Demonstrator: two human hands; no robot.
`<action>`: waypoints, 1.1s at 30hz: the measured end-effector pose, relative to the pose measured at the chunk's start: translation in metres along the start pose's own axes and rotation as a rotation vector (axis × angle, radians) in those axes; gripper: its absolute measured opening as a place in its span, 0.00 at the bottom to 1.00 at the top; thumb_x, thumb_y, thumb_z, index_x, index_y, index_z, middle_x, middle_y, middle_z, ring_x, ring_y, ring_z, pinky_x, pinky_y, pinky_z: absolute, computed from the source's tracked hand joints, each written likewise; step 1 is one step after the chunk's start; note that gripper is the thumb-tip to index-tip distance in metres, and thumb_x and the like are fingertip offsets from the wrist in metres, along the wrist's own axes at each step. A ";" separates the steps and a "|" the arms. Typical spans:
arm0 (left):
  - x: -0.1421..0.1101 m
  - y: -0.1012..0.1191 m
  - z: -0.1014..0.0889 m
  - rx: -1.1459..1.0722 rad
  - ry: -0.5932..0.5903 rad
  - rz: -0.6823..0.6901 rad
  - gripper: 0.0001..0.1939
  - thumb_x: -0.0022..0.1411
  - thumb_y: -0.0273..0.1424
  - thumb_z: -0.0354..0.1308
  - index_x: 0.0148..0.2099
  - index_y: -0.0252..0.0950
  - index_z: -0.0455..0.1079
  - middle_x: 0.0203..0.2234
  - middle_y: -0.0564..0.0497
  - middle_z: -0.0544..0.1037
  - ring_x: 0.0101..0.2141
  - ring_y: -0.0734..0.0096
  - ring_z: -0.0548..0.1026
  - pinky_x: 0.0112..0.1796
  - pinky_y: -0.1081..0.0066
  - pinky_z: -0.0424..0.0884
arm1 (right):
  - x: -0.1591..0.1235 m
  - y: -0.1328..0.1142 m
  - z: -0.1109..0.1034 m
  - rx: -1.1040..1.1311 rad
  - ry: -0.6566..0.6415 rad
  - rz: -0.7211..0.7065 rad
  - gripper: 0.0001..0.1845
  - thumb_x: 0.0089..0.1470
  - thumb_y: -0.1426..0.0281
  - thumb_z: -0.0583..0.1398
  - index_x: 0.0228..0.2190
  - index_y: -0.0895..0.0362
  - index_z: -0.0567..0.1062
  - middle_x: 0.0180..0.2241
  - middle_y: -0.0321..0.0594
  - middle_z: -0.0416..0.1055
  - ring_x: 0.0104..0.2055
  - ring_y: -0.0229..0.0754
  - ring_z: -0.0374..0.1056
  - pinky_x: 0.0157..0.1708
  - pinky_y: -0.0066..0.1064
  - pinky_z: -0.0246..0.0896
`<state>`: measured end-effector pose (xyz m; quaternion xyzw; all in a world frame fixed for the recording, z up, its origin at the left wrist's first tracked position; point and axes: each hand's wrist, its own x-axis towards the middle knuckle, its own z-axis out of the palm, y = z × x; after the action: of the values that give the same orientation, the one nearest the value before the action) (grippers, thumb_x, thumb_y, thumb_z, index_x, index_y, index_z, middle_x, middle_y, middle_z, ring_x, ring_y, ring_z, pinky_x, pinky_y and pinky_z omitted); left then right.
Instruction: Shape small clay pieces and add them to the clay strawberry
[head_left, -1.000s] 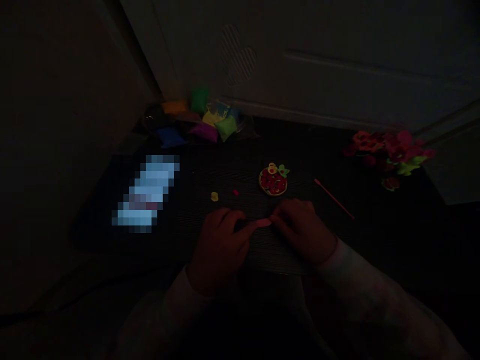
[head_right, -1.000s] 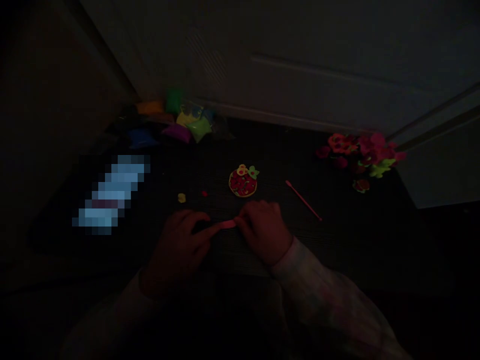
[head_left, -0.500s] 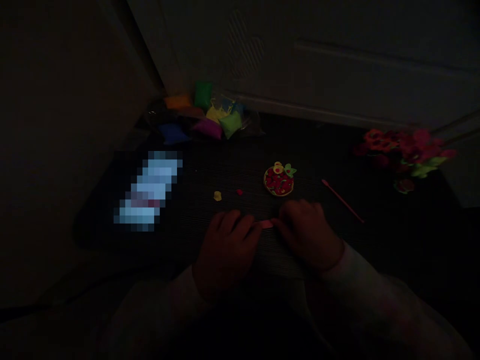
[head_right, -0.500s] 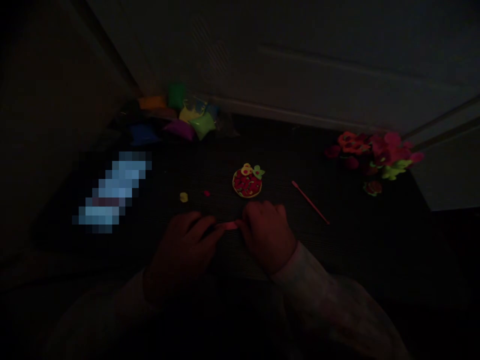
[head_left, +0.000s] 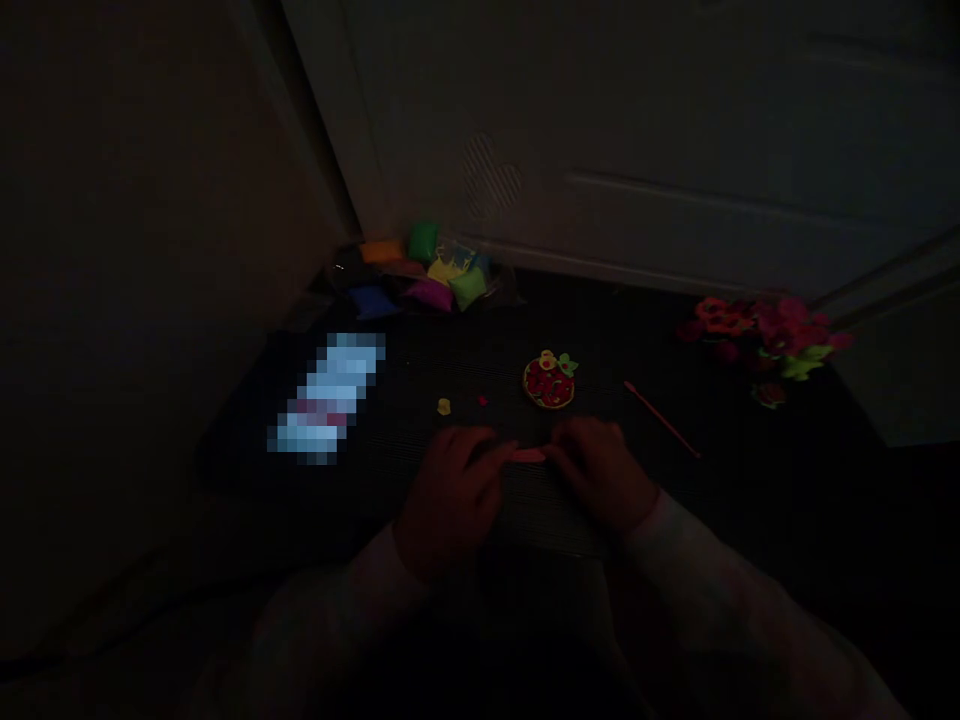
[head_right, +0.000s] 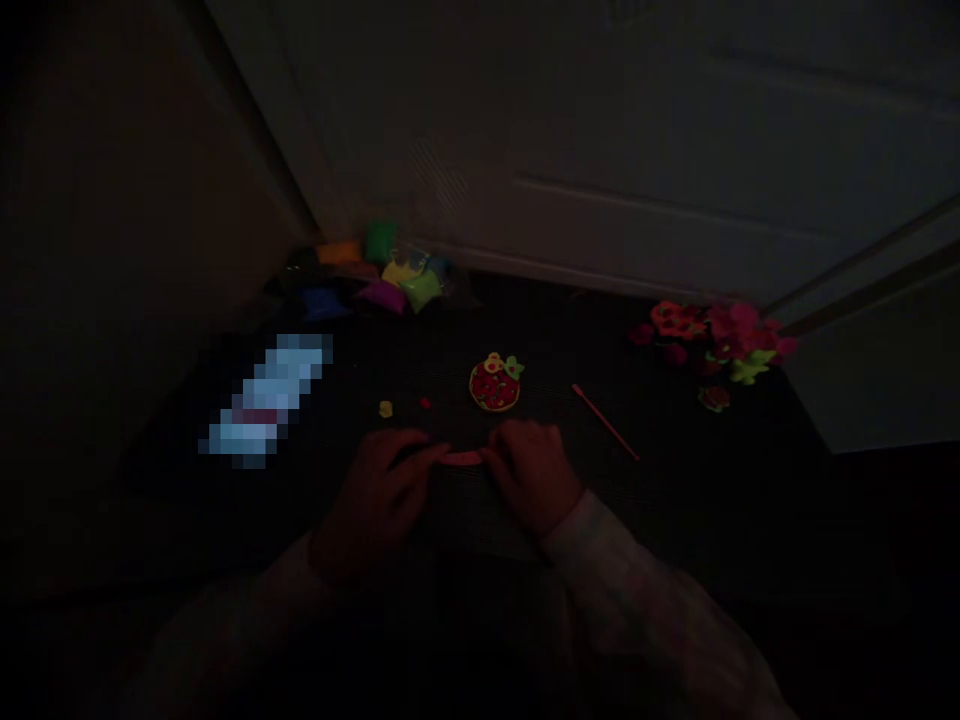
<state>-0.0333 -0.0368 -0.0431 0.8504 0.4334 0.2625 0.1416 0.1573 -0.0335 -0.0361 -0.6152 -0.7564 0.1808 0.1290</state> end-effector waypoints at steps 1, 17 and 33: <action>0.000 -0.001 -0.001 -0.058 0.064 -0.058 0.17 0.56 0.24 0.47 0.48 0.35 0.64 0.40 0.45 0.68 0.42 0.64 0.64 0.42 0.62 0.65 | -0.001 0.002 -0.003 0.035 -0.003 0.002 0.07 0.53 0.66 0.50 0.28 0.56 0.65 0.26 0.36 0.67 0.31 0.39 0.62 0.34 0.34 0.51; -0.002 -0.006 0.000 -0.062 0.106 -0.050 0.15 0.55 0.22 0.48 0.42 0.36 0.70 0.38 0.46 0.67 0.41 0.65 0.63 0.41 0.62 0.64 | 0.007 -0.008 -0.010 0.032 -0.126 0.008 0.10 0.51 0.64 0.52 0.25 0.57 0.67 0.24 0.35 0.67 0.29 0.38 0.62 0.32 0.32 0.50; 0.001 0.000 0.007 0.169 -0.054 0.047 0.17 0.53 0.25 0.51 0.44 0.41 0.69 0.40 0.46 0.70 0.41 0.57 0.62 0.38 0.57 0.63 | 0.013 -0.009 -0.004 -0.087 -0.103 0.072 0.09 0.47 0.64 0.56 0.25 0.57 0.64 0.24 0.35 0.67 0.28 0.38 0.63 0.29 0.29 0.48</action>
<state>-0.0284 -0.0363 -0.0483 0.8760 0.4300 0.2051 0.0748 0.1485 -0.0218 -0.0291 -0.6370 -0.7466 0.1836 0.0564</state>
